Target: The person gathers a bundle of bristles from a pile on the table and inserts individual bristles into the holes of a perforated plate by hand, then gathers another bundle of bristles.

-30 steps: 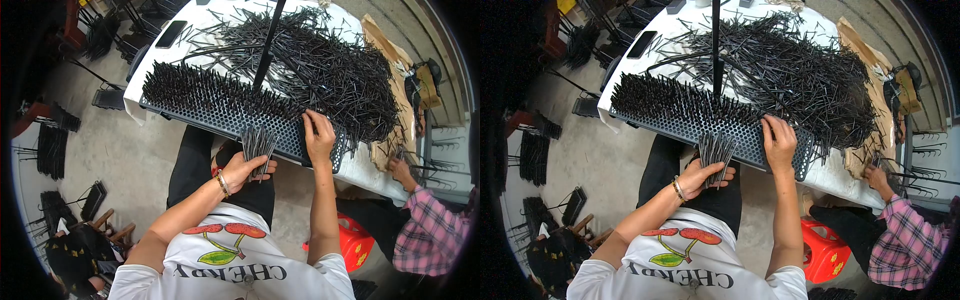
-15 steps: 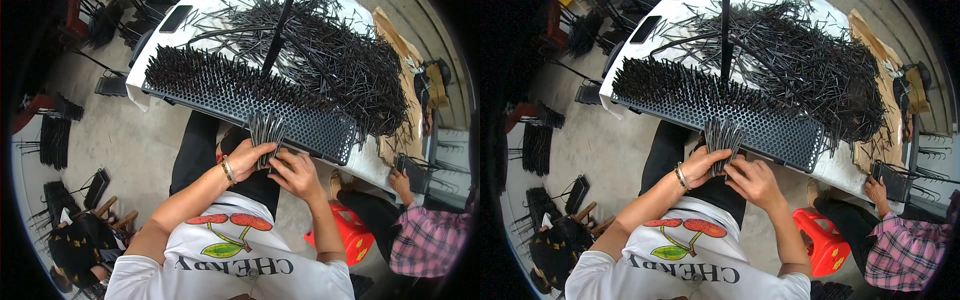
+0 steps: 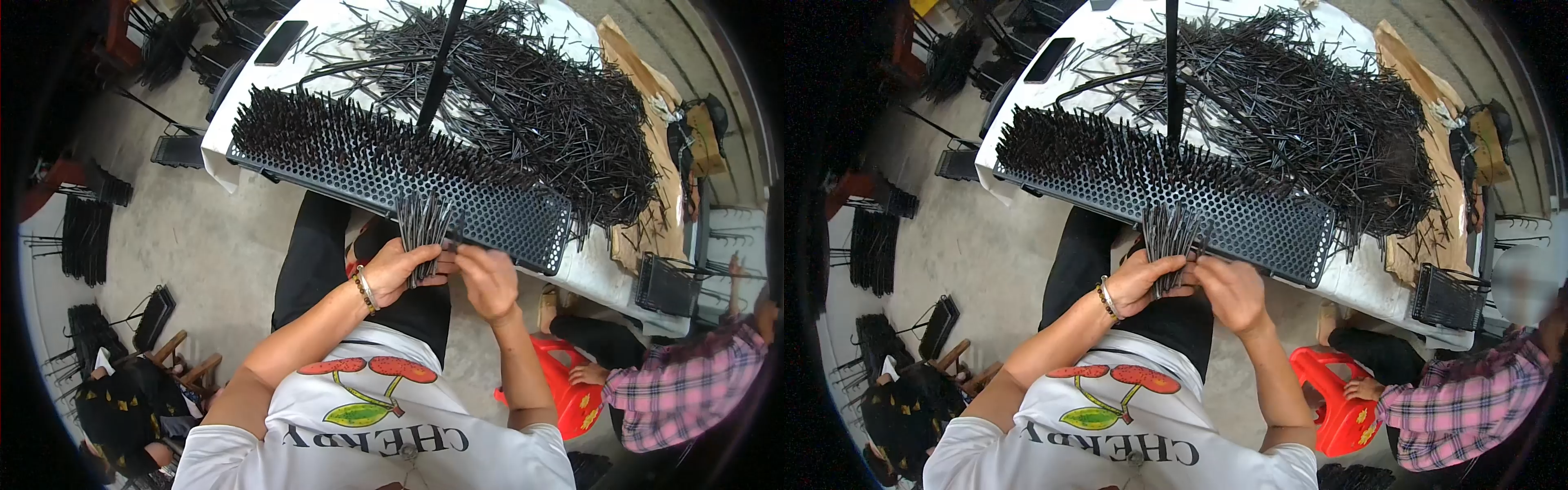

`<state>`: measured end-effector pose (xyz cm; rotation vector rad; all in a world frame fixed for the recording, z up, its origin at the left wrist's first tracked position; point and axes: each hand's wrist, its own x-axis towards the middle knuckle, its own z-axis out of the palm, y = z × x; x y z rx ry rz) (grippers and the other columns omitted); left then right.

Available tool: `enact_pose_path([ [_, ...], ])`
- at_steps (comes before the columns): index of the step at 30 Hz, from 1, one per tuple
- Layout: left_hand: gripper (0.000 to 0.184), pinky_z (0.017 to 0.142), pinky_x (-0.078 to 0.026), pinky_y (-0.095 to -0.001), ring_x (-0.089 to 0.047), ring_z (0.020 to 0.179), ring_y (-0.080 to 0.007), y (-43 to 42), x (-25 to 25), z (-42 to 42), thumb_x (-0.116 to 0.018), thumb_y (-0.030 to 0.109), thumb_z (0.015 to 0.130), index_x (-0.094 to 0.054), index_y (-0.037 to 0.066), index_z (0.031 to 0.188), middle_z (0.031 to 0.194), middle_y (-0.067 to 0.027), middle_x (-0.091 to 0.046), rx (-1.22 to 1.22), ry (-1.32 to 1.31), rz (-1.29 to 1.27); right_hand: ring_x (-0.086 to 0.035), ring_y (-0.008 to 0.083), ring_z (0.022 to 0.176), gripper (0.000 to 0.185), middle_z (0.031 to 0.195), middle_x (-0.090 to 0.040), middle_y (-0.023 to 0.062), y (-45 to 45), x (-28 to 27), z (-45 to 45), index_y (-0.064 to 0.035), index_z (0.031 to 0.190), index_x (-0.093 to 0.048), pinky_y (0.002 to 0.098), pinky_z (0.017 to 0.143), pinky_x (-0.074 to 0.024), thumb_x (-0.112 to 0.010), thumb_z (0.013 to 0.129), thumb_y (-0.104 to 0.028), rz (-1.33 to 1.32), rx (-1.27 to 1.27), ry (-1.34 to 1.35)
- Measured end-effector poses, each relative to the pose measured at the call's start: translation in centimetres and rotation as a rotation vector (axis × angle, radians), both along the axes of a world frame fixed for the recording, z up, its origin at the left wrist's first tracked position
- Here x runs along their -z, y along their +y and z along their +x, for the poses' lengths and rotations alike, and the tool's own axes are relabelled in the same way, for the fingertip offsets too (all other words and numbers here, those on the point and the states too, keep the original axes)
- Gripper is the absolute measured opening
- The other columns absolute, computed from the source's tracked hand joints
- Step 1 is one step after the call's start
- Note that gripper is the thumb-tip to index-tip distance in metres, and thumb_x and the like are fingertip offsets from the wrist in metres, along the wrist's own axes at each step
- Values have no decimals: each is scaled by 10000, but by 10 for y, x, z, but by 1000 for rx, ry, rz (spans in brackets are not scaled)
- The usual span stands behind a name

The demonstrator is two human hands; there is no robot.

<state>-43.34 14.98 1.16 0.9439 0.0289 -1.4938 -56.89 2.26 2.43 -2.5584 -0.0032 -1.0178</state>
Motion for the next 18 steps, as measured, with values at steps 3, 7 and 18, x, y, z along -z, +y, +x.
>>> enact_pose_path([
  [3, 267, 761, -539, -324, -623, 922, -214, 1, 2, -2, -553, 171, 899, -536, 1, 1105, 1046, -159, -619, 35, -25, 9, -592, 210, 698, 145, 877, -627, 136, -12, -16, 6, 29, 888, -617, 282, 633, -477, -565, 763, 83, 379, 313, -120],
  [7, 305, 789, -533, -337, -621, 953, -232, 2, 7, -4, -546, 164, 905, -505, -23, 1143, 1081, -183, -607, 92, -73, -10, -557, 81, 686, 111, 894, -625, 51, -54, -26, 14, 29, 937, -623, 204, 632, -450, -540, 880, -17, 874, 446, -271],
  [18, 262, 673, -549, -268, -626, 805, -160, -2, 7, -3, -557, 137, 900, -530, -13, 1114, 986, -146, -636, 93, -86, 3, -569, 75, 724, 153, 931, -645, 65, -104, -9, 20, 40, 977, -629, 202, 662, -477, -573, 885, -68, 915, 325, -201],
])
